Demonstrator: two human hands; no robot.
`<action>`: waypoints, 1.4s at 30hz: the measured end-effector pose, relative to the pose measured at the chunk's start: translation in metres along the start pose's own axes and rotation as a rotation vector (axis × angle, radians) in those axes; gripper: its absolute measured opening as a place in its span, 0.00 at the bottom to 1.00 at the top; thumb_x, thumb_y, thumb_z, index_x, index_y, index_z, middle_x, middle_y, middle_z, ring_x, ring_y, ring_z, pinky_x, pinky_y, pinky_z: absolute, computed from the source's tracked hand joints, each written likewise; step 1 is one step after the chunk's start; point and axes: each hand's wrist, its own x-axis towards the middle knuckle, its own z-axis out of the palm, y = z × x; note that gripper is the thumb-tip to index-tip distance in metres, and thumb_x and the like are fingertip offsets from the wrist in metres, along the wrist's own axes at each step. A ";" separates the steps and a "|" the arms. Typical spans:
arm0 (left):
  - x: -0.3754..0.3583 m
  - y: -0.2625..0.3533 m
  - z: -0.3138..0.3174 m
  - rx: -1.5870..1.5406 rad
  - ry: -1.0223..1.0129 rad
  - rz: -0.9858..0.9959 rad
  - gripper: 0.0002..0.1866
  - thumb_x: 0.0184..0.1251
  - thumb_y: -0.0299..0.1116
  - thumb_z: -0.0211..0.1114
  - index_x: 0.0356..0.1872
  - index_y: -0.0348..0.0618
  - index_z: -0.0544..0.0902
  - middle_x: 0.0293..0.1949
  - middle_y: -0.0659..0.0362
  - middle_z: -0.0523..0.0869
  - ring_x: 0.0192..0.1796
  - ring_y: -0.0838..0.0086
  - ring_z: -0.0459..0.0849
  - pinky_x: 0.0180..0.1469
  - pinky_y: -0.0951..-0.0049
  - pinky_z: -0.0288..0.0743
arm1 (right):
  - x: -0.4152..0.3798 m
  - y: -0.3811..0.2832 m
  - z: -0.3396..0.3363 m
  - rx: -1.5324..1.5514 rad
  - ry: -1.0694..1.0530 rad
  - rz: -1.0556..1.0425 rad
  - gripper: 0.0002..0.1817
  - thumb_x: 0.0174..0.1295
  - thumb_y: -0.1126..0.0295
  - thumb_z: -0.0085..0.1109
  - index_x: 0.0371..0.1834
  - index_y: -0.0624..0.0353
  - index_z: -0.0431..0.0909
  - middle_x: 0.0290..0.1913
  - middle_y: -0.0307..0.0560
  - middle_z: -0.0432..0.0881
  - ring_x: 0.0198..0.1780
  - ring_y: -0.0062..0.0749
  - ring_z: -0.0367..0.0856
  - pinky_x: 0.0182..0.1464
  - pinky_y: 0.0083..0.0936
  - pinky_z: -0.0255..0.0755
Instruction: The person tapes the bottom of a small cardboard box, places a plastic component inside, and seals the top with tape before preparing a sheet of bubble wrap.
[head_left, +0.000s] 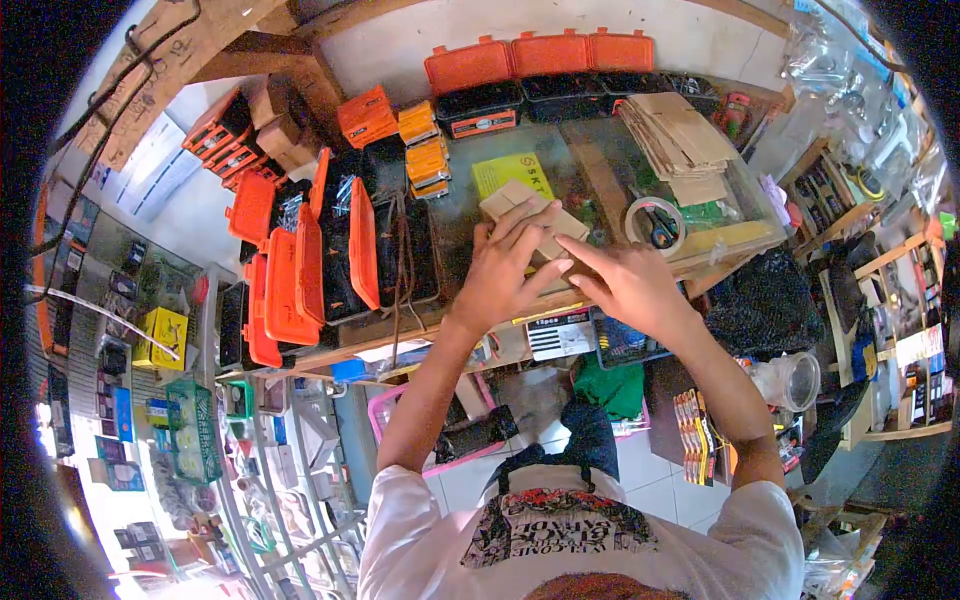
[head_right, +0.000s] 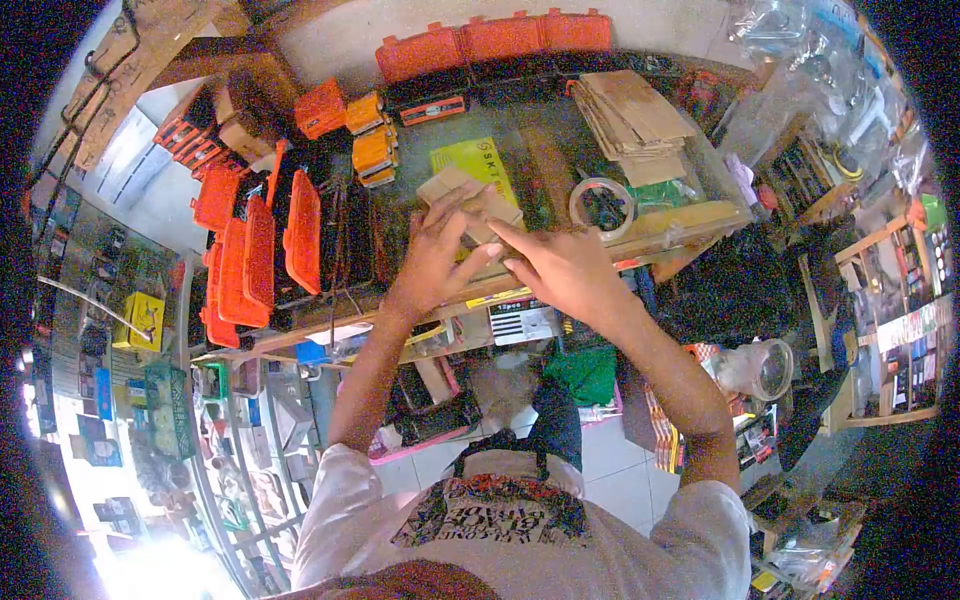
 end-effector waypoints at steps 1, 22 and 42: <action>0.001 0.000 0.000 0.008 -0.008 0.005 0.27 0.71 0.54 0.65 0.58 0.42 0.81 0.74 0.60 0.76 0.75 0.60 0.71 0.64 0.50 0.64 | -0.001 -0.001 -0.001 0.004 0.015 0.002 0.26 0.65 0.64 0.66 0.68 0.47 0.78 0.40 0.54 0.89 0.35 0.51 0.87 0.39 0.42 0.80; 0.002 -0.002 -0.001 0.012 0.063 0.059 0.23 0.62 0.48 0.74 0.51 0.42 0.84 0.68 0.54 0.80 0.74 0.56 0.72 0.64 0.51 0.67 | -0.012 0.007 -0.009 0.216 0.155 0.018 0.24 0.65 0.67 0.68 0.65 0.52 0.81 0.39 0.51 0.87 0.32 0.40 0.85 0.38 0.34 0.78; 0.000 -0.004 0.003 0.018 0.048 0.051 0.23 0.64 0.47 0.73 0.53 0.42 0.85 0.68 0.54 0.80 0.73 0.54 0.73 0.67 0.50 0.68 | -0.013 0.004 -0.002 0.255 -0.006 0.092 0.35 0.67 0.61 0.64 0.78 0.44 0.67 0.36 0.52 0.84 0.38 0.50 0.86 0.39 0.43 0.79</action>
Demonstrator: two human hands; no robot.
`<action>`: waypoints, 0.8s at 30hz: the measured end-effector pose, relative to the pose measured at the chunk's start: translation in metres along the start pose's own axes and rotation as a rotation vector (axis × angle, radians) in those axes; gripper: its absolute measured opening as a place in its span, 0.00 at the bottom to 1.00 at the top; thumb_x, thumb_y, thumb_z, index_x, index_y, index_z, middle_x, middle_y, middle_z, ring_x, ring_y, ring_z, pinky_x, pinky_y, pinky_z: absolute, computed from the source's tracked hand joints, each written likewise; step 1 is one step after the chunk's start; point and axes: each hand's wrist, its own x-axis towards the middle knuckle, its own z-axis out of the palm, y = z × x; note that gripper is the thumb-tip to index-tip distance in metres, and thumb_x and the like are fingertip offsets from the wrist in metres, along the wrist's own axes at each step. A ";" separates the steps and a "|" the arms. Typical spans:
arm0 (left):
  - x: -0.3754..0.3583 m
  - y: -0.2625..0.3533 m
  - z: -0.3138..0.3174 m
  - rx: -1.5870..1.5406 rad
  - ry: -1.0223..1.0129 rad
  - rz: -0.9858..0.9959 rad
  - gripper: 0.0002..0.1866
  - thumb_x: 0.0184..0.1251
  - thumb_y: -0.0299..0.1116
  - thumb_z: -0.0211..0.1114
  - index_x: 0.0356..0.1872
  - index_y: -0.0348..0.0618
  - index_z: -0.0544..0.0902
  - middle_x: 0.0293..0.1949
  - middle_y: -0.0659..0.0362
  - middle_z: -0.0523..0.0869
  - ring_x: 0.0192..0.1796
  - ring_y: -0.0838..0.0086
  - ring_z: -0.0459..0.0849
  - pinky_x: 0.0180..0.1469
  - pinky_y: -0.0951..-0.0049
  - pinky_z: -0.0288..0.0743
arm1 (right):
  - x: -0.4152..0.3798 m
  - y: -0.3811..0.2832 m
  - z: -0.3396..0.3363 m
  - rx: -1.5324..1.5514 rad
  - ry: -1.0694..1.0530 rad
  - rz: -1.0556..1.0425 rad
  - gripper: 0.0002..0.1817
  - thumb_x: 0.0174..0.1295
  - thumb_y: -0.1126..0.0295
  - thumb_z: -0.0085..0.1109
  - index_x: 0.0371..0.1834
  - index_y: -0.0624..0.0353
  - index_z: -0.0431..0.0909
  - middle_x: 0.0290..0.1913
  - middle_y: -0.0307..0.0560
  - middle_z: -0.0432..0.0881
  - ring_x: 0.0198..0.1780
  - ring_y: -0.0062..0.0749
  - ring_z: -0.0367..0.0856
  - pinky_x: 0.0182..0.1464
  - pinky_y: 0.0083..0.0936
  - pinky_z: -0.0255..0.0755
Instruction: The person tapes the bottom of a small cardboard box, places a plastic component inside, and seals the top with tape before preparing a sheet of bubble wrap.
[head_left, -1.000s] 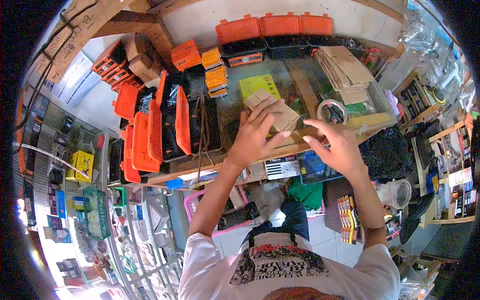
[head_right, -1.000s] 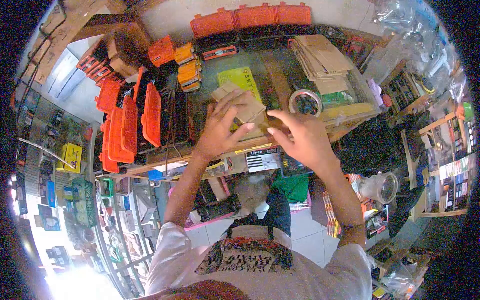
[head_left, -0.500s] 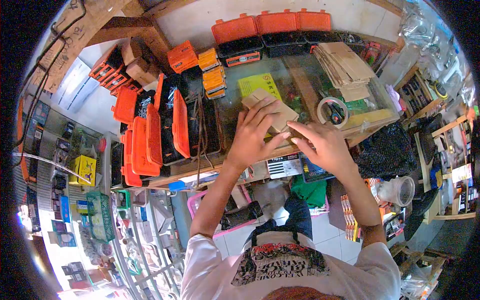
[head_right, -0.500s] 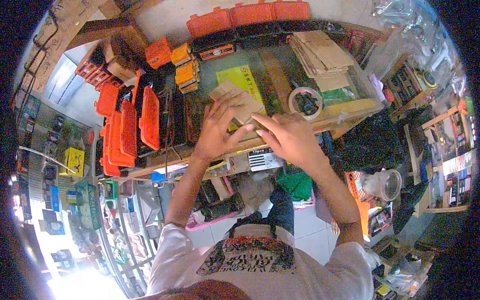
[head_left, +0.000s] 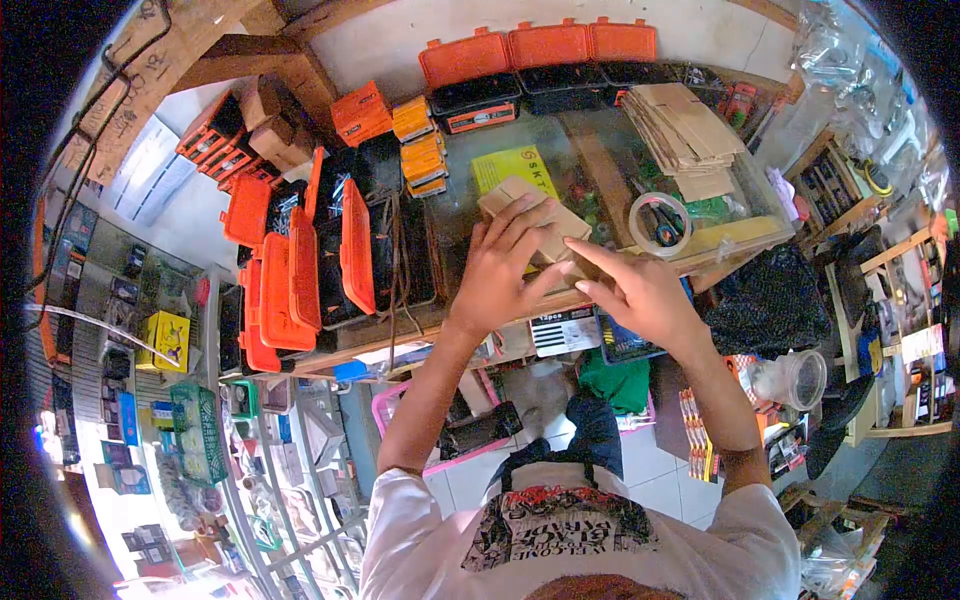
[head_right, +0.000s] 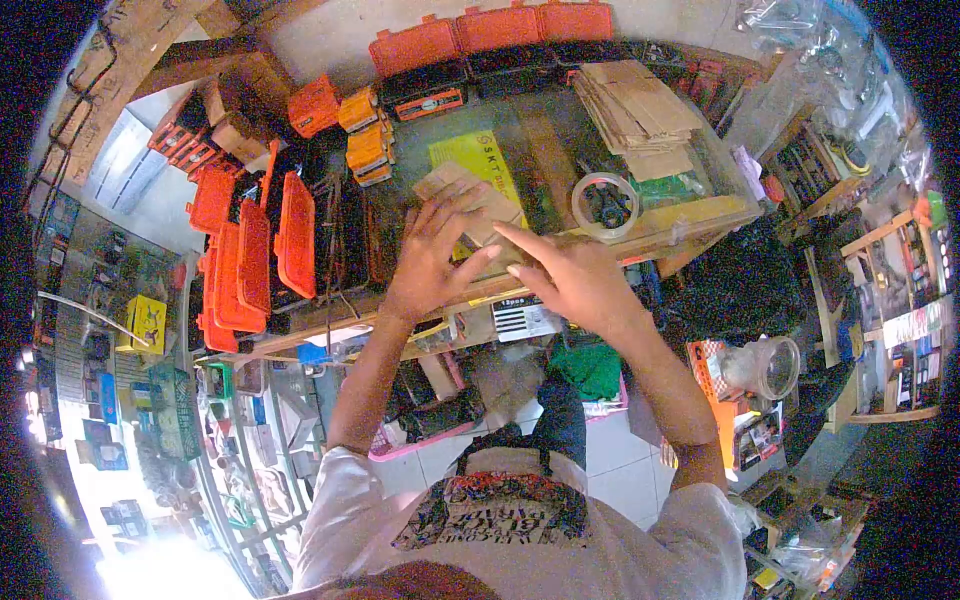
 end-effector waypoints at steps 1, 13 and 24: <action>0.000 0.000 0.000 0.005 -0.003 -0.005 0.23 0.64 0.46 0.73 0.53 0.42 0.85 0.68 0.54 0.80 0.73 0.54 0.73 0.66 0.49 0.68 | 0.000 -0.002 -0.002 0.054 -0.007 0.031 0.35 0.67 0.61 0.64 0.79 0.44 0.66 0.35 0.52 0.84 0.38 0.49 0.86 0.39 0.43 0.78; 0.001 0.002 -0.001 0.008 -0.010 -0.009 0.22 0.65 0.46 0.72 0.53 0.42 0.85 0.69 0.54 0.80 0.73 0.51 0.72 0.67 0.49 0.68 | -0.001 0.006 0.010 -0.088 0.005 -0.040 0.38 0.68 0.58 0.65 0.81 0.40 0.62 0.35 0.53 0.85 0.33 0.50 0.86 0.37 0.43 0.78; 0.003 0.007 -0.004 0.021 -0.012 -0.001 0.23 0.66 0.46 0.71 0.54 0.40 0.82 0.66 0.49 0.80 0.72 0.50 0.73 0.66 0.48 0.67 | 0.002 0.001 0.011 -0.042 -0.011 0.116 0.37 0.70 0.63 0.60 0.82 0.31 0.59 0.31 0.60 0.85 0.30 0.55 0.86 0.34 0.50 0.78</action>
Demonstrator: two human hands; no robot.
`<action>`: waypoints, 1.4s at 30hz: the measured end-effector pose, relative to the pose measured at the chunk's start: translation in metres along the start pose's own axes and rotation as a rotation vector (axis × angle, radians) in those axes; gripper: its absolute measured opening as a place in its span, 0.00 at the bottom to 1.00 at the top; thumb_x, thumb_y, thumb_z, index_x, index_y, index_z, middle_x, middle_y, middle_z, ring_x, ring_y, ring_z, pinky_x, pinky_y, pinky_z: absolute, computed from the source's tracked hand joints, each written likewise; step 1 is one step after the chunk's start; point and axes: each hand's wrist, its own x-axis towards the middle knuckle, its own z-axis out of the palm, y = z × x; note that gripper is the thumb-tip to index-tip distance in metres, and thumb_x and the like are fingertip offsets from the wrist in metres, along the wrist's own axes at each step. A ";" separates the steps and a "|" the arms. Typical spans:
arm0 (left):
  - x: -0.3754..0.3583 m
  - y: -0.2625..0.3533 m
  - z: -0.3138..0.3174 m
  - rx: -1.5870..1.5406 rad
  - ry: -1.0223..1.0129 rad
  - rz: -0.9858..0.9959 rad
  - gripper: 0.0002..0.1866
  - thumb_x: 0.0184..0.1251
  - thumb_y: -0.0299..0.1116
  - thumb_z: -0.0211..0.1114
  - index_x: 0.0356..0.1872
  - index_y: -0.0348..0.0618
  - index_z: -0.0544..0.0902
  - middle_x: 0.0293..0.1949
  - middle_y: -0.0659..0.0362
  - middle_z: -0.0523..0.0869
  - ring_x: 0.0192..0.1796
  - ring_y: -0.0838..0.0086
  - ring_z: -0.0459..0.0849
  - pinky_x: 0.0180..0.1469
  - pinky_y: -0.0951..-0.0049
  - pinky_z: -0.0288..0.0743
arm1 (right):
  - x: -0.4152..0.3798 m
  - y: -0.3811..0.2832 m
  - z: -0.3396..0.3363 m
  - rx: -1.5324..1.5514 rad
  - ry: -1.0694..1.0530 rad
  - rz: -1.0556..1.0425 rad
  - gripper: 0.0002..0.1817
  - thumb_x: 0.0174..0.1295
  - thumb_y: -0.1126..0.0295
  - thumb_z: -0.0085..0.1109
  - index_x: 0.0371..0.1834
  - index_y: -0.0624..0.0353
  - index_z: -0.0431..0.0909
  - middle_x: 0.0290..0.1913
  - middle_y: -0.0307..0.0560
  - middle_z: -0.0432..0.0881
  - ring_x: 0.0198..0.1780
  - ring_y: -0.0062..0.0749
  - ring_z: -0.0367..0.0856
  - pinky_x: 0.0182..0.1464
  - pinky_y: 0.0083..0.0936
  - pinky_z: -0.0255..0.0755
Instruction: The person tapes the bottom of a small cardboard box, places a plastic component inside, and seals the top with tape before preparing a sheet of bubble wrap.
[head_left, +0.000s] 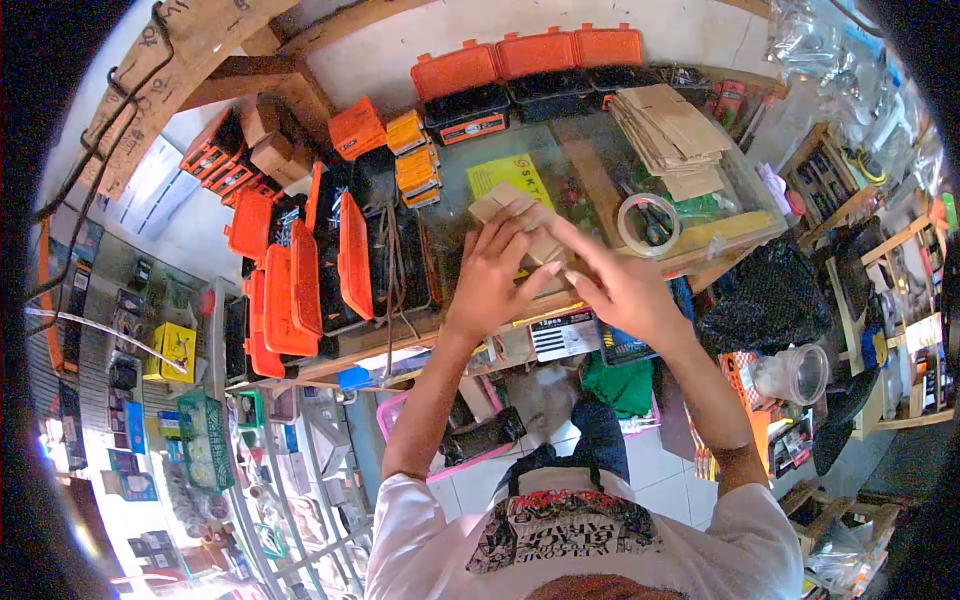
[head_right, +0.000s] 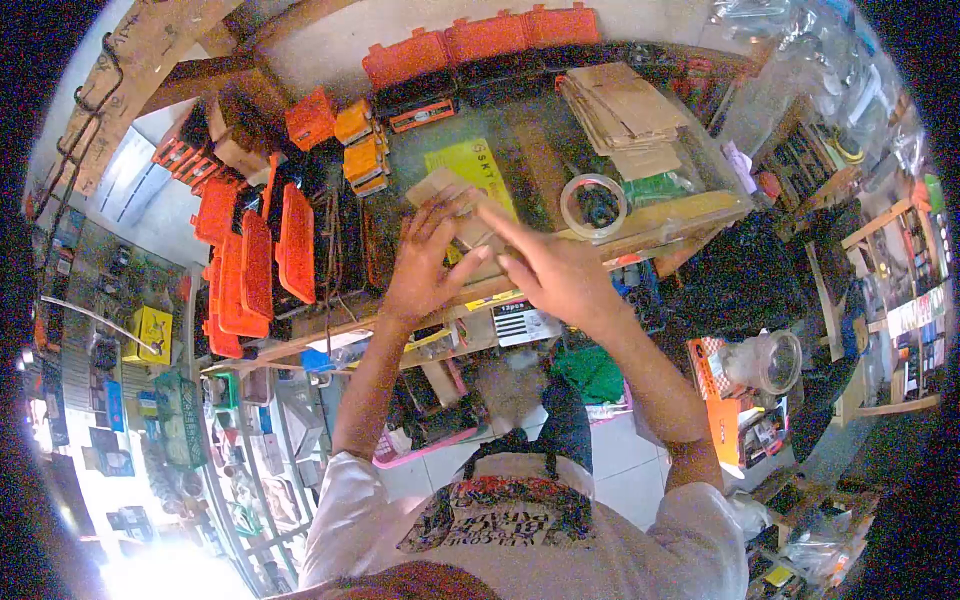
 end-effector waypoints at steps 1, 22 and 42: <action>-0.002 0.000 0.000 0.009 -0.002 0.004 0.23 0.66 0.46 0.71 0.54 0.40 0.82 0.66 0.49 0.80 0.71 0.49 0.74 0.65 0.48 0.67 | 0.000 0.003 0.003 -0.094 -0.055 0.020 0.37 0.70 0.63 0.59 0.82 0.29 0.59 0.30 0.61 0.84 0.29 0.54 0.85 0.33 0.50 0.77; -0.021 0.012 -0.006 -0.768 0.235 -0.567 0.23 0.75 0.28 0.57 0.68 0.38 0.68 0.67 0.42 0.78 0.69 0.56 0.76 0.69 0.59 0.70 | -0.037 -0.041 0.075 0.797 0.078 0.148 0.28 0.69 0.64 0.66 0.69 0.63 0.73 0.28 0.41 0.82 0.27 0.22 0.78 0.33 0.26 0.73; -0.047 0.034 0.001 0.219 0.267 -0.254 0.19 0.69 0.37 0.69 0.55 0.37 0.82 0.60 0.42 0.83 0.50 0.46 0.87 0.51 0.55 0.84 | 0.036 0.034 0.058 0.686 0.410 0.086 0.32 0.70 0.59 0.66 0.73 0.62 0.68 0.63 0.58 0.80 0.63 0.45 0.81 0.62 0.38 0.77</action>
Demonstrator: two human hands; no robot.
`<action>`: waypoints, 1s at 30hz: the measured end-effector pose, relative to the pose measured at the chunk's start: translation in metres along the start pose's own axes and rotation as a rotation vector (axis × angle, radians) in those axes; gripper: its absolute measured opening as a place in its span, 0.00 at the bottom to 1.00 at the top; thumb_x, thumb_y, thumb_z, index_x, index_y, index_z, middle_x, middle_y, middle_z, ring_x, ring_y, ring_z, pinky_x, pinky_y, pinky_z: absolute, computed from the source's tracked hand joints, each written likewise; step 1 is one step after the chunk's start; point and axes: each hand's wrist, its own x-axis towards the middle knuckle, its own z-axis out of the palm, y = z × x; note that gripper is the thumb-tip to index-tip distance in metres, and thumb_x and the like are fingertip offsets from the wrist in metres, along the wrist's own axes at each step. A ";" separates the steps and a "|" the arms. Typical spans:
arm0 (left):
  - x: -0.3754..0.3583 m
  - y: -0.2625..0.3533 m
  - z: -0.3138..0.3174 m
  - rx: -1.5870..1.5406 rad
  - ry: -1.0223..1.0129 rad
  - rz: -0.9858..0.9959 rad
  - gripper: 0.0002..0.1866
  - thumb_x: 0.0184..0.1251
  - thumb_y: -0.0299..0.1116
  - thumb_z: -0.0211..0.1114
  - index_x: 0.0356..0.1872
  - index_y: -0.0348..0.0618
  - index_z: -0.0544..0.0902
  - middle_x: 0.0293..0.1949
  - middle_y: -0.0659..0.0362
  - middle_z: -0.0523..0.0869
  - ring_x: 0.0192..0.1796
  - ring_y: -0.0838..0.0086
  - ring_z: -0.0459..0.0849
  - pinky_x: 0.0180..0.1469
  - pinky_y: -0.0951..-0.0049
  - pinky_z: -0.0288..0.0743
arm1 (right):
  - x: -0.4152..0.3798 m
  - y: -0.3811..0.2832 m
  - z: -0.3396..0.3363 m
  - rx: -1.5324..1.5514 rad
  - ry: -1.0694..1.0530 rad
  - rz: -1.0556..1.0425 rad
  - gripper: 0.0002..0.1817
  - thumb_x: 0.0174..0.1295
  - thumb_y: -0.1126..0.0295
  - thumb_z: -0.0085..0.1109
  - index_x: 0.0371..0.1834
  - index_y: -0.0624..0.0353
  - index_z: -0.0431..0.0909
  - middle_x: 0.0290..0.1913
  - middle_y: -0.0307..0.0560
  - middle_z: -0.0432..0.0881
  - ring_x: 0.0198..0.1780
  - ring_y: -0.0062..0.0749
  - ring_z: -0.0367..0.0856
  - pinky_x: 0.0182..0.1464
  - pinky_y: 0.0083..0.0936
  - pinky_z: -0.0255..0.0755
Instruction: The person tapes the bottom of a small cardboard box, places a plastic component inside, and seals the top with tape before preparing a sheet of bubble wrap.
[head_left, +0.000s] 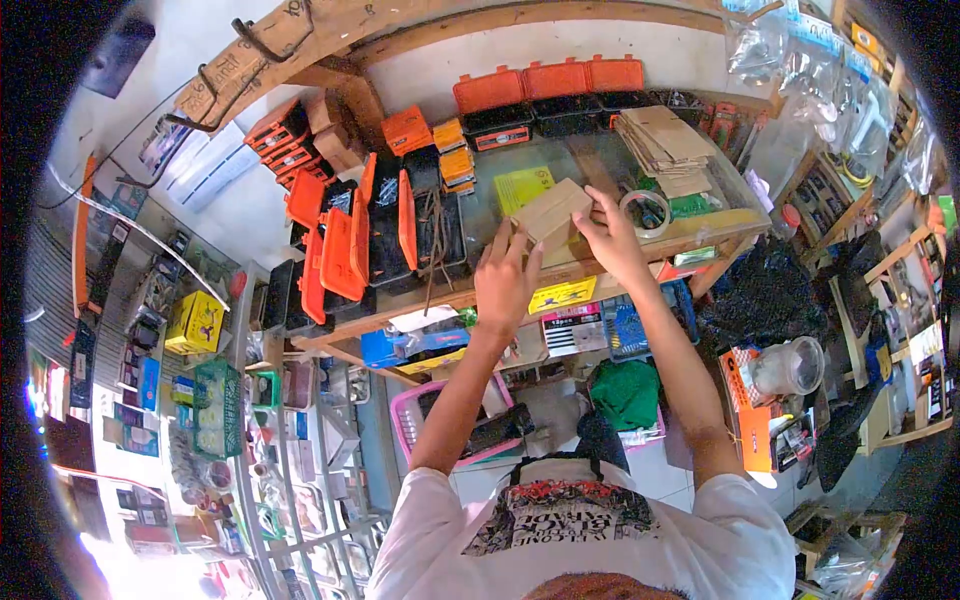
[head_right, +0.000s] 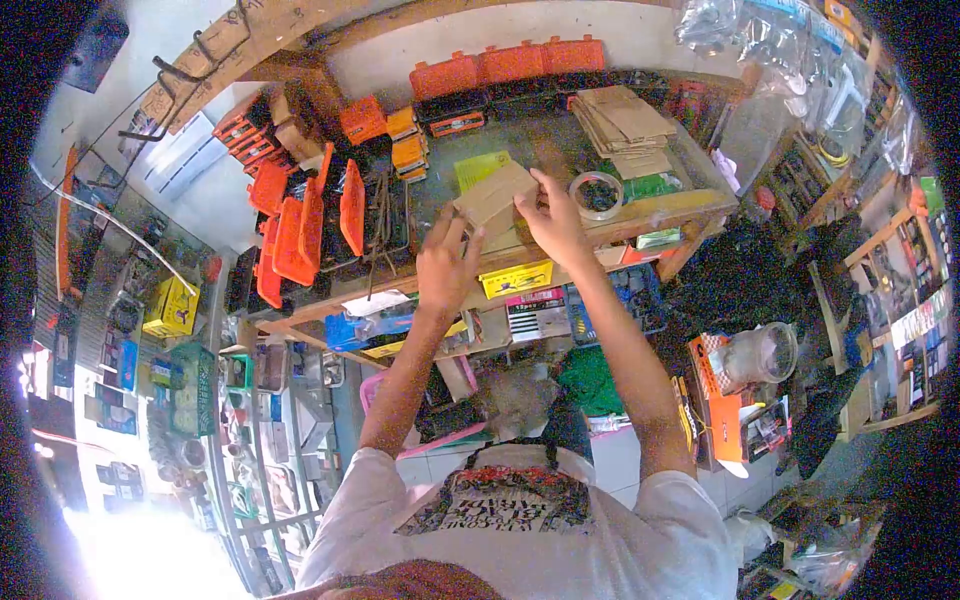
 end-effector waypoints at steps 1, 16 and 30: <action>0.000 0.000 -0.002 0.019 -0.032 -0.004 0.18 0.70 0.37 0.68 0.54 0.37 0.82 0.60 0.41 0.83 0.49 0.46 0.88 0.49 0.56 0.85 | -0.005 -0.002 0.001 0.024 0.014 0.002 0.33 0.70 0.60 0.67 0.73 0.62 0.68 0.63 0.58 0.80 0.63 0.46 0.81 0.62 0.38 0.77; 0.015 -0.011 -0.021 0.166 -0.344 0.038 0.18 0.73 0.41 0.64 0.58 0.44 0.79 0.63 0.43 0.82 0.50 0.51 0.89 0.44 0.57 0.87 | -0.021 0.006 -0.001 0.018 -0.010 -0.045 0.37 0.70 0.68 0.66 0.77 0.67 0.58 0.69 0.62 0.74 0.69 0.44 0.77 0.69 0.37 0.73; 0.016 0.006 -0.031 0.304 -0.335 0.101 0.13 0.73 0.40 0.64 0.52 0.48 0.78 0.60 0.48 0.82 0.37 0.53 0.91 0.33 0.59 0.87 | -0.028 0.010 -0.004 -0.119 -0.011 -0.159 0.42 0.67 0.64 0.68 0.79 0.67 0.57 0.71 0.66 0.72 0.72 0.54 0.73 0.73 0.40 0.66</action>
